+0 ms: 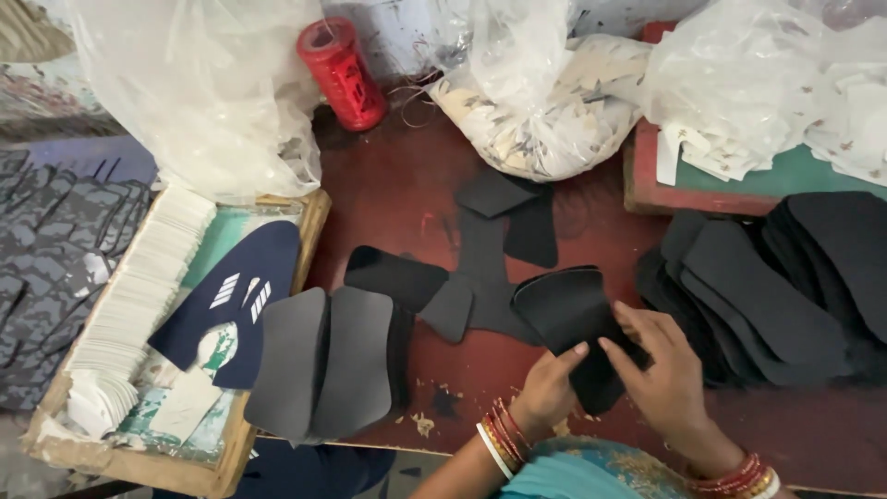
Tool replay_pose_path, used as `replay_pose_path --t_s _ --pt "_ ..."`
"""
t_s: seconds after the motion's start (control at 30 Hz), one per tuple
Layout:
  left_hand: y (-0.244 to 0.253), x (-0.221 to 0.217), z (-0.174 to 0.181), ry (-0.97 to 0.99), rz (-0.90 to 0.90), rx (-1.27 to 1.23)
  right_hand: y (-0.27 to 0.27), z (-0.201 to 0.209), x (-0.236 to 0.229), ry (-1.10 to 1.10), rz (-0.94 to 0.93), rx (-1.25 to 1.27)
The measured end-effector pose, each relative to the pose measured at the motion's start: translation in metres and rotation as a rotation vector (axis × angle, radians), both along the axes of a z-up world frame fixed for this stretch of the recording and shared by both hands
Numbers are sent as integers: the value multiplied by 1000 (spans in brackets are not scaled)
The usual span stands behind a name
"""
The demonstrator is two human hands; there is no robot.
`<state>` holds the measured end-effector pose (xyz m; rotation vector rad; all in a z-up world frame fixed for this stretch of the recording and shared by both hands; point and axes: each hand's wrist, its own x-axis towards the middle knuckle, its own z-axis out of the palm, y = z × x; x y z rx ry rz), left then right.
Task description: The person sorts black, irregularly shaped material pieces on a red table. They pick up the pieces, separate them, and arrange them into neat stacks using both hands.
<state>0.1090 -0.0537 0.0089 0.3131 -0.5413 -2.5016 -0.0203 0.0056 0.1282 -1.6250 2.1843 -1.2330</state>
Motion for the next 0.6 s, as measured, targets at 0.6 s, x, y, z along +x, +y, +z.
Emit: replay_pose_path --t_s 0.6 --pt "-11 -6 2 -65 -12 128 9 -43 -29 -175 85 89"
